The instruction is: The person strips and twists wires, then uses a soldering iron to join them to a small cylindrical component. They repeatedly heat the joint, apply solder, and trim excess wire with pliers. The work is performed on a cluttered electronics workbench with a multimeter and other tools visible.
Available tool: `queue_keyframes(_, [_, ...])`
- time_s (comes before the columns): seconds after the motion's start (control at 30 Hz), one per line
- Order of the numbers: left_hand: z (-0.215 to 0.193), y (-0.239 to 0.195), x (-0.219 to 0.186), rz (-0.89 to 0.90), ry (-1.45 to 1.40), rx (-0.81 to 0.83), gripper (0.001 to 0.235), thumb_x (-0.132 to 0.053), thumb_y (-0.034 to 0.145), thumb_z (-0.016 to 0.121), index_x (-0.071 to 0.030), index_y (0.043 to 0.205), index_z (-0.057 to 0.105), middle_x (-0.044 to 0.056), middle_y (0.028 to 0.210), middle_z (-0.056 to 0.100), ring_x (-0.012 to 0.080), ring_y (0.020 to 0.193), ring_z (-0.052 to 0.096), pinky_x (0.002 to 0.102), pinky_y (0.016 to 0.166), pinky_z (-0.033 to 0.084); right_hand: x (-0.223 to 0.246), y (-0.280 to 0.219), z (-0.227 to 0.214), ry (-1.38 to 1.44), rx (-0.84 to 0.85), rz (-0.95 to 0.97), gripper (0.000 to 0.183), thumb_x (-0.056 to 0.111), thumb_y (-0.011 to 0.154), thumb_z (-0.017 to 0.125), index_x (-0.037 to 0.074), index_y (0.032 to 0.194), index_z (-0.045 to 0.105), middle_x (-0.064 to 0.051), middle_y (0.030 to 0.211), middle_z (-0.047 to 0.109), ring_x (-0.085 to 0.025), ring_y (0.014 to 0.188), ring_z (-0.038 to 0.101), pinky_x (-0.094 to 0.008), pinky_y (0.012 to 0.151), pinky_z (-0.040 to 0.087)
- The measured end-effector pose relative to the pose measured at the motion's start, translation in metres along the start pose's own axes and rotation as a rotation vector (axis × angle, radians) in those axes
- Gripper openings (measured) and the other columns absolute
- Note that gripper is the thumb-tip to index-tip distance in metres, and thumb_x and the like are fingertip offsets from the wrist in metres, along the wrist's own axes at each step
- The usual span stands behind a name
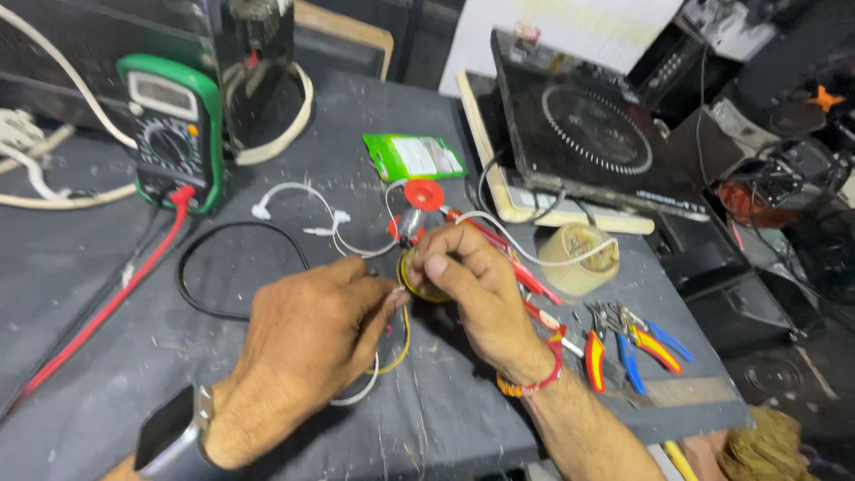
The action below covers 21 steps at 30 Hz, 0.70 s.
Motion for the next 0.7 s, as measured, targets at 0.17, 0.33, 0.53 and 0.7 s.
queue_keyframes(0.17, [-0.016,-0.012,-0.019,0.081,-0.052,-0.170,0.036,-0.017,0.088,0.075,-0.001,0.120,0.067,0.010,0.087,0.064,0.0304,0.070,0.065,0.042,0.055,0.049,0.002,-0.002,-0.011,0.053,-0.034,0.031,0.011,0.013,0.105,0.061,0.003,0.106,0.059,-0.007,0.108,0.060,-0.014,0.098,0.059,-0.030,0.085,0.049])
queue_keyframes(0.33, [-0.001,-0.005,-0.033,0.214,-0.018,0.000,0.016,-0.011,0.083,0.070,-0.007,0.098,0.068,0.008,0.090,0.068,0.0296,0.078,0.070,0.042,0.056,0.053,0.006,0.004,-0.020,0.087,-0.013,0.069,0.009,0.011,0.106,0.063,0.003,0.106,0.059,-0.009,0.109,0.061,-0.014,0.099,0.059,-0.030,0.086,0.048])
queue_keyframes(0.53, [0.041,0.006,-0.017,0.057,0.050,0.352,0.011,-0.012,0.078,0.065,-0.008,0.088,0.069,0.012,0.091,0.068,0.0349,0.076,0.069,0.048,0.057,0.054,0.008,0.007,-0.025,0.150,-0.004,0.061,0.013,0.014,0.106,0.065,0.002,0.108,0.060,-0.010,0.113,0.063,-0.013,0.095,0.060,-0.030,0.083,0.049])
queue_keyframes(0.7, [0.074,0.001,-0.015,0.094,0.150,0.436,0.010,-0.009,0.075,0.064,-0.003,0.082,0.067,0.016,0.091,0.068,0.0359,0.080,0.071,0.050,0.058,0.055,0.006,0.005,-0.024,0.108,0.002,0.088,0.016,0.017,0.105,0.065,0.002,0.108,0.060,-0.010,0.114,0.063,-0.013,0.094,0.059,-0.029,0.082,0.049])
Point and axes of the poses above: each hand's wrist, its own y-axis towards the middle knuckle, its own z-axis out of the palm, x = y × z, the point moved 3 cm from there along y, towards the middle knuckle
